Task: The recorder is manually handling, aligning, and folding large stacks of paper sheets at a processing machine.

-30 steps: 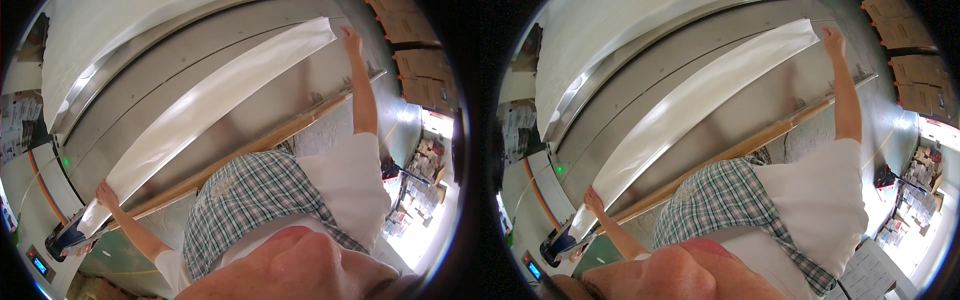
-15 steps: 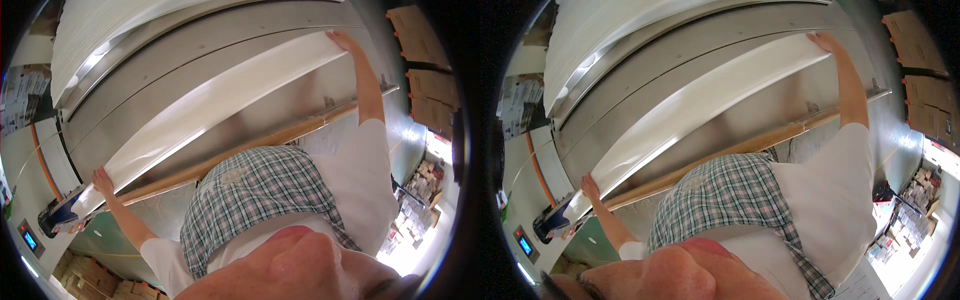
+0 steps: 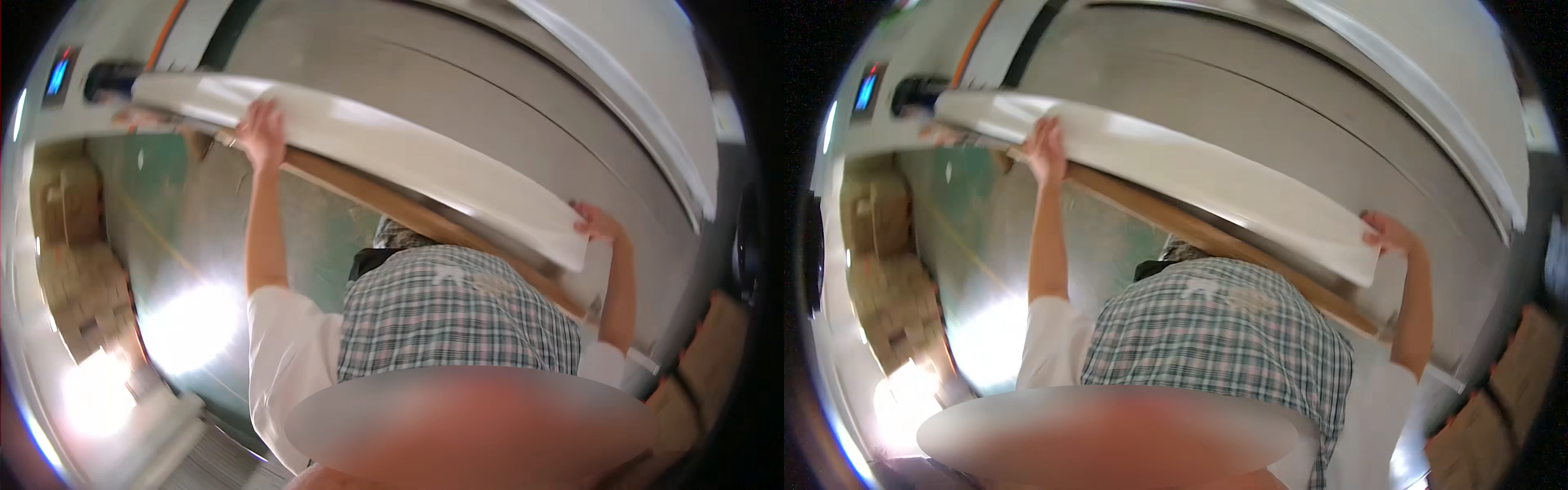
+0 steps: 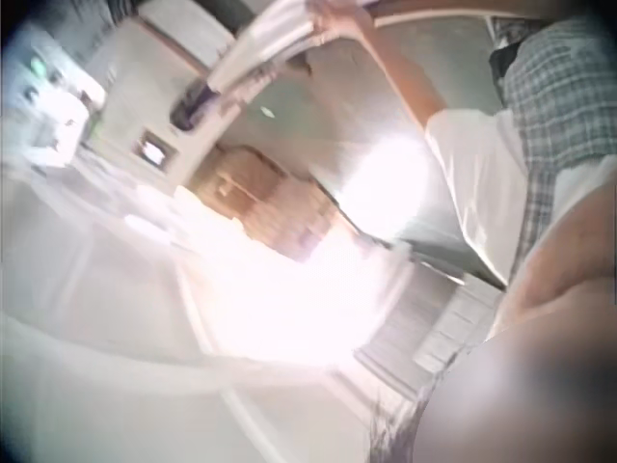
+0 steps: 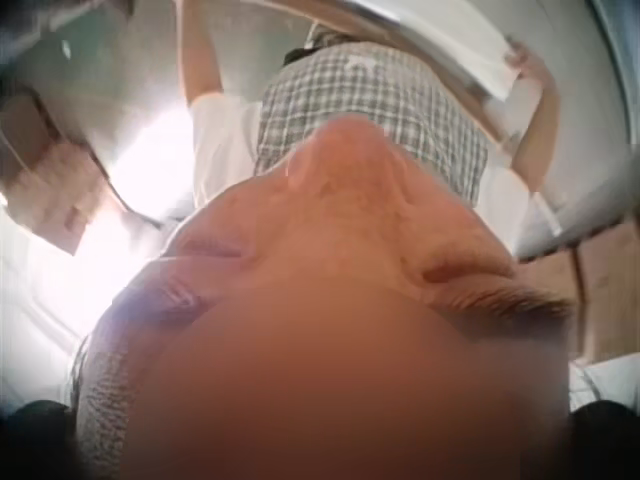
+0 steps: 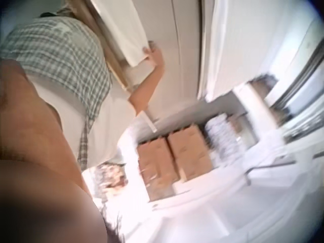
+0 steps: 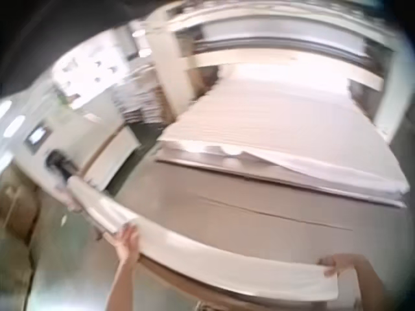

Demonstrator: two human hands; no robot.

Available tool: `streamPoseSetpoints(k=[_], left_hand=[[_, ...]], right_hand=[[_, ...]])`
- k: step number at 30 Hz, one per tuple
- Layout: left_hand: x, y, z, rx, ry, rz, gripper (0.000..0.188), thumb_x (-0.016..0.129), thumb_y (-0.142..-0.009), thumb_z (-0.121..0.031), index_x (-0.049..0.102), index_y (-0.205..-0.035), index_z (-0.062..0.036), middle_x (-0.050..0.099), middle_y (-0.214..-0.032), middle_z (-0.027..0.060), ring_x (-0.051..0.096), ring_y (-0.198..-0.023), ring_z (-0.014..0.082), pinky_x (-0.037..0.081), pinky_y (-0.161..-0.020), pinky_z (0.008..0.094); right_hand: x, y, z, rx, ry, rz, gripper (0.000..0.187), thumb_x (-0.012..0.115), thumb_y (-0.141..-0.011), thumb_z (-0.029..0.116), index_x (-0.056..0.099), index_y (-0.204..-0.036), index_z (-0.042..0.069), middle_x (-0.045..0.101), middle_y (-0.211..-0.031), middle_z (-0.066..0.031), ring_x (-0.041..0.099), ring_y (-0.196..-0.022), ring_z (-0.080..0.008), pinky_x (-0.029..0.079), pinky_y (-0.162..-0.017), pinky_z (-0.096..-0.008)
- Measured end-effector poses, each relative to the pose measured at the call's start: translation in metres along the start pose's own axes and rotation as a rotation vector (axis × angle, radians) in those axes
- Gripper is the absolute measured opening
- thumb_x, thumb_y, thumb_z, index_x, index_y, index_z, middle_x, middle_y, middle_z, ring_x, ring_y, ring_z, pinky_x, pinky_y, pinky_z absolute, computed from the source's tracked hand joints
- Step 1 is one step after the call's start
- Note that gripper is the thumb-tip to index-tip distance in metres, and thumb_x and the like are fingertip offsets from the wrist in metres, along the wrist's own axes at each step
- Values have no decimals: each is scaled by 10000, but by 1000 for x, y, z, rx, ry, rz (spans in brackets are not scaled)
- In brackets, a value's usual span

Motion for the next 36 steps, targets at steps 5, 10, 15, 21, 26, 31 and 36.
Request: streamPoseSetpoints(k=[5,10,15,21,26,31,36], left_hand=[[-29,-5,-18,-27,26,-123,233,542,-836,-270,626,-1032,-177,554,-1163,56,450,-1163,214,212,-1027,461],[-27,1,-14,-29,155,-187,213,615,-764,-246,649,-954,-156,585,-1106,67,483,-1125,226,211,-1023,496],[-34,-1,-28,74,225,-134,259,662,-697,-202,643,-943,-122,603,-1054,75,518,-1078,222,284,-995,492],[-46,5,-29,348,526,28,318,602,-746,-253,624,-975,-33,594,-1067,152,548,-1044,287,419,-917,419],[-45,15,-33,577,836,345,305,675,-696,-211,604,-950,-57,593,-1043,119,562,-991,285,451,-871,401],[-37,-37,-8,720,1001,482,244,669,-706,-170,605,-920,-73,602,-987,98,594,-876,260,492,-766,377],[29,-183,17,449,826,423,224,647,-738,-212,623,-936,-109,632,-912,90,616,-736,248,499,-651,317]], right_hand=[[68,-52,73,-119,80,140,628,657,-713,459,458,-1129,32,556,-907,-36,552,-765,-133,500,-569,-271],[122,-94,164,-194,29,208,546,574,-805,421,433,-1134,9,564,-915,-93,596,-693,-165,521,-566,-282],[155,-133,233,-195,73,224,486,535,-842,395,434,-1128,15,575,-866,-105,604,-591,-177,522,-531,-276],[209,-187,317,-273,73,145,509,550,-823,446,470,-1043,-6,593,-781,-100,601,-589,-145,502,-547,-263],[210,-226,368,-677,138,-257,291,550,-841,297,558,-938,23,612,-742,-81,588,-670,-150,467,-607,-285],[92,-245,323,-604,299,-1116,211,553,-842,226,587,-933,38,622,-817,-119,604,-740,-208,469,-669,-310],[71,-226,270,-461,248,-1362,147,534,-837,177,571,-873,40,604,-820,-123,588,-723,-276,463,-632,-337]])
Point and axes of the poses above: each hand's wrist, its own y-axis away from the middle knuckle, its own x-axis out of the palm, z = x × y, the point moved 4 cm from there along -y, towards the middle knuckle
